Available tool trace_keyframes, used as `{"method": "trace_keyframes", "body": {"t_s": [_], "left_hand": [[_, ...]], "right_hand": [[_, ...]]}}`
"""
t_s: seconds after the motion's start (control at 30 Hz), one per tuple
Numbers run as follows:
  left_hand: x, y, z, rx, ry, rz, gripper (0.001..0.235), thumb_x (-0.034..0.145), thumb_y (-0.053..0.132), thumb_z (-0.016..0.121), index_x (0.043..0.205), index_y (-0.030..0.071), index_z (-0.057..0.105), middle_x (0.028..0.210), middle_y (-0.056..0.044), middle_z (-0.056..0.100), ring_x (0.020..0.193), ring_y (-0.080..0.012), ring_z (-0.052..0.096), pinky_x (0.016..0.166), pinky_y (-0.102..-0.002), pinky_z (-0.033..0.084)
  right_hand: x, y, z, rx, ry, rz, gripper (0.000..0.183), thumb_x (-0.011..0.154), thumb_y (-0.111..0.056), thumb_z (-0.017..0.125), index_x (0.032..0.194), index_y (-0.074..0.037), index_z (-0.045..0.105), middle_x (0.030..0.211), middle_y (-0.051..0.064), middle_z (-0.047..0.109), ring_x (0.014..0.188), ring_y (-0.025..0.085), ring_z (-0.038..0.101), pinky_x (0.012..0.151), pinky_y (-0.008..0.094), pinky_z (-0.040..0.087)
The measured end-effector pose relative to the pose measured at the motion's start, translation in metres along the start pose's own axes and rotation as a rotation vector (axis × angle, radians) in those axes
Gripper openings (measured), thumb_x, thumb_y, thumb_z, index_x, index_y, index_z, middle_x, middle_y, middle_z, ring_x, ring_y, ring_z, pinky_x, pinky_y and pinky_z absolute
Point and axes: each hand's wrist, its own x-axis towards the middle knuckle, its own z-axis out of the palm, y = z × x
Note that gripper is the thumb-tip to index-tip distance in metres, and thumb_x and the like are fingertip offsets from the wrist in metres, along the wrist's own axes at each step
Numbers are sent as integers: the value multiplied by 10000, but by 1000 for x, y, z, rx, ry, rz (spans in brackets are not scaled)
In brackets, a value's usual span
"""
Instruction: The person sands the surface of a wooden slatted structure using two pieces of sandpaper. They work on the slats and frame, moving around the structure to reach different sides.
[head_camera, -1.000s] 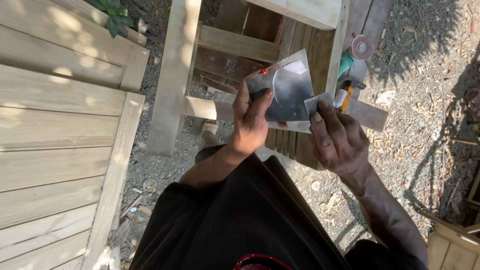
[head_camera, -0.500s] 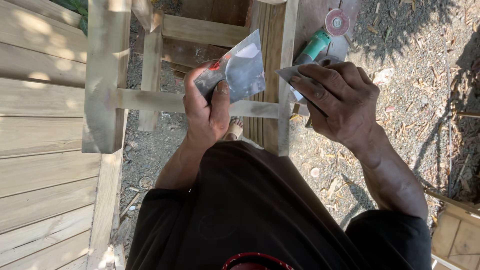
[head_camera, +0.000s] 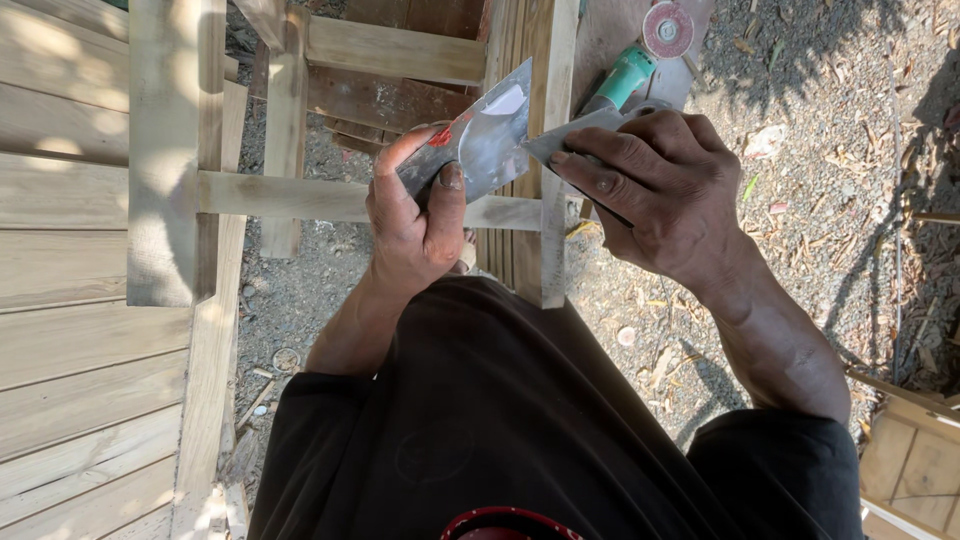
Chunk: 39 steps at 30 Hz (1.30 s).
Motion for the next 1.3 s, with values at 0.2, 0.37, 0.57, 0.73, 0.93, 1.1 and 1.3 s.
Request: {"method": "trace_keyframes", "body": {"t_s": [0.2,0.37,0.57,0.73,0.93,1.1,1.3], "left_hand": [[-7,-8,9,-3,13,45,335,1077,-13,560,1371,-35,402,1193,-202,636,992,-222,692,798,-326,594],[-10,-22,-10,-80,259,22,352,1023,15,513,1358,-26,414,1059,-106,655,813,-110,644,608,-189,535],[-24,-32,-56,44,246,-280,320,1073,-6,509,1387,-37,455,1140,-143,615,957,-138,608,827,-253,512],[-23,-32,-53,-25,253,-342,335,1069,25,519,1388,-40,444,1158,-127,618,929,-109,601,793,-228,503],[-19,-29,-57,-78,211,-363,353,1083,28,529,1413,-50,432,1233,-181,633,1034,-144,624,920,-257,535],[-20,-31,-58,-94,241,-395,357,1033,26,536,1367,-56,438,1164,-168,655,959,-116,638,846,-234,544],[-25,-34,-59,-78,262,-389,352,1045,28,550,1369,-63,445,1097,-166,656,939,-121,639,828,-228,532]], "right_hand": [[-7,3,5,2,-95,-45,249,898,-120,792,1124,-220,823,1132,-75,772,918,136,640,812,306,503],[-11,45,11,-11,-59,10,172,954,-76,784,1097,-165,819,1078,-30,782,861,118,629,745,304,466],[5,122,58,-78,-105,135,358,870,61,667,1147,-125,797,1110,-15,775,970,156,660,820,339,499],[18,153,97,-92,-45,68,348,866,68,647,1131,-130,755,1084,-7,749,1001,178,690,871,371,528],[12,171,116,-179,-109,115,534,860,102,630,1275,-195,786,880,-10,647,790,182,549,735,389,406],[10,174,126,-229,-144,105,519,879,84,651,1287,-211,779,833,-25,610,758,157,519,727,385,385],[14,177,125,-147,-144,40,306,909,2,718,1170,-154,750,930,-28,680,850,158,583,759,383,401]]}}
